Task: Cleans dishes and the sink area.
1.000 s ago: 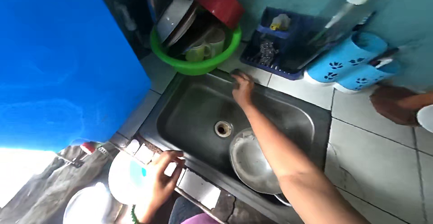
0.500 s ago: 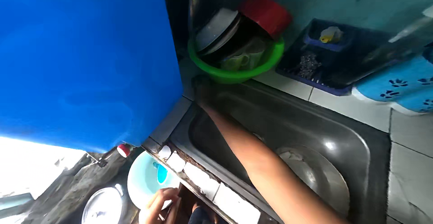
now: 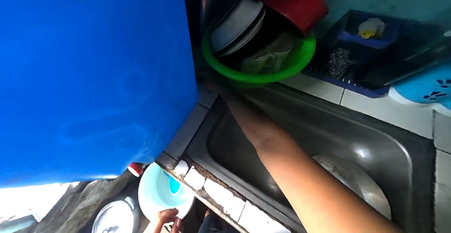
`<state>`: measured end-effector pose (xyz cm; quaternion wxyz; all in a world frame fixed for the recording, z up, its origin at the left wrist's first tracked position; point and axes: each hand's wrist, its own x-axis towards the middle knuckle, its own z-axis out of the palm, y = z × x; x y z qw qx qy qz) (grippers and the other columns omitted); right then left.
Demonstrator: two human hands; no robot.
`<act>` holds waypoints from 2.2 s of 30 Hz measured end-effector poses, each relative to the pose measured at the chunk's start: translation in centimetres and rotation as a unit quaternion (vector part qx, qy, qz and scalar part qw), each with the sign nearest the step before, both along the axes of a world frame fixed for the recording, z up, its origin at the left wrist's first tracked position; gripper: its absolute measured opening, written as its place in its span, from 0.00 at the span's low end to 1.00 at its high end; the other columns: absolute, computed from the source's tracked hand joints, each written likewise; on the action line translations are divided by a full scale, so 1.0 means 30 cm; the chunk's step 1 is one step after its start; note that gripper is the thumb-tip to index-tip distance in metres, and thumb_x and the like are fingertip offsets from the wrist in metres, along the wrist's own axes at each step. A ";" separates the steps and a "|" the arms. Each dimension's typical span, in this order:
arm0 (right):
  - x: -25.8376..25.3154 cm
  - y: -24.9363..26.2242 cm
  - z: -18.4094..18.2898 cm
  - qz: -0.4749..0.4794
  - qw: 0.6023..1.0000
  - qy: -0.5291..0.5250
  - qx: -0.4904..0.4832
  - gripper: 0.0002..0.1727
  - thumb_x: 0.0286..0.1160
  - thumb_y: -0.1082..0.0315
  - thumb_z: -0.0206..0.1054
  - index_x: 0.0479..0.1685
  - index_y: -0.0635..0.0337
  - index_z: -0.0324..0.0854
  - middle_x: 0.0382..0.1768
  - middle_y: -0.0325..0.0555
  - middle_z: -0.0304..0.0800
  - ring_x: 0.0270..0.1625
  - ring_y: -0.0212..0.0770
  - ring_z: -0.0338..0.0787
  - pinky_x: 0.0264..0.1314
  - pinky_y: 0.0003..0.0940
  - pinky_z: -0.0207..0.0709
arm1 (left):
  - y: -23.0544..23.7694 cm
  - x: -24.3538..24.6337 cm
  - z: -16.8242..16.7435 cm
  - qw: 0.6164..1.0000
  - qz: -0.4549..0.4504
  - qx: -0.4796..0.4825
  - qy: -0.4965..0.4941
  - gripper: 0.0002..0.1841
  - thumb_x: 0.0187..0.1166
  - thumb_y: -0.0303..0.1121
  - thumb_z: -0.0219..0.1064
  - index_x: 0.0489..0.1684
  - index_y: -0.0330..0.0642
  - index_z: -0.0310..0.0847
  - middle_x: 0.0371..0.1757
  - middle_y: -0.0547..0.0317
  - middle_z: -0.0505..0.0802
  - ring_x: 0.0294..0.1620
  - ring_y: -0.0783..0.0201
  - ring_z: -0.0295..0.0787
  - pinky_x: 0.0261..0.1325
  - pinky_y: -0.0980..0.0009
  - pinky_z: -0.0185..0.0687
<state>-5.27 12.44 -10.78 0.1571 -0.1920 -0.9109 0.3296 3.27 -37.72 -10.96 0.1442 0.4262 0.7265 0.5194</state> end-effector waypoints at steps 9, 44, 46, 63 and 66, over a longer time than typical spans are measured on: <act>0.536 -0.327 0.037 0.091 0.992 0.035 -0.078 0.17 0.73 0.86 0.62 0.55 0.68 0.91 0.57 0.59 0.94 0.60 0.52 0.94 0.70 0.50 0.82 | 0.223 0.041 0.018 0.990 -0.097 0.046 0.097 0.09 0.76 0.31 0.68 0.43 0.34 0.90 0.42 0.53 0.96 0.46 0.69 0.94 0.55 0.72 0.90; 1.282 -0.618 0.018 -0.623 0.601 0.291 -0.408 0.21 0.87 0.73 0.55 0.75 0.72 0.71 0.74 0.68 0.73 0.71 0.57 0.76 0.71 0.54 0.70 | 1.079 0.287 0.229 0.911 -0.342 -0.221 0.065 0.24 0.89 0.42 0.63 0.68 0.27 0.79 0.61 0.30 0.89 0.66 0.39 0.86 0.74 0.41 0.74; 1.301 -0.627 -0.053 -0.660 0.538 0.312 -0.422 0.20 0.88 0.75 0.53 0.75 0.74 0.69 0.73 0.67 0.72 0.70 0.54 0.75 0.73 0.50 0.69 | 1.077 0.280 0.220 0.908 -0.352 -0.223 0.044 0.27 0.86 0.40 0.67 0.74 0.28 0.73 0.62 0.30 0.87 0.65 0.41 0.85 0.72 0.44 0.76; 1.284 -0.638 0.037 -0.597 0.623 0.294 -0.412 0.22 0.90 0.71 0.50 0.78 0.70 0.70 0.77 0.67 0.73 0.74 0.57 0.76 0.74 0.53 0.69 | 1.087 0.281 0.336 0.906 -0.373 -0.198 -0.009 0.18 0.82 0.37 0.71 0.58 0.29 0.82 0.50 0.42 0.90 0.50 0.56 0.87 0.60 0.53 0.82; 1.294 -0.650 -0.047 -0.669 0.506 0.344 -0.422 0.18 0.91 0.72 0.52 0.72 0.74 0.72 0.69 0.65 0.76 0.68 0.52 0.77 0.71 0.47 0.71 | 1.071 0.296 0.301 0.900 -0.372 -0.227 0.001 0.16 0.81 0.28 0.70 0.62 0.28 0.80 0.56 0.38 0.89 0.57 0.51 0.87 0.65 0.51 0.81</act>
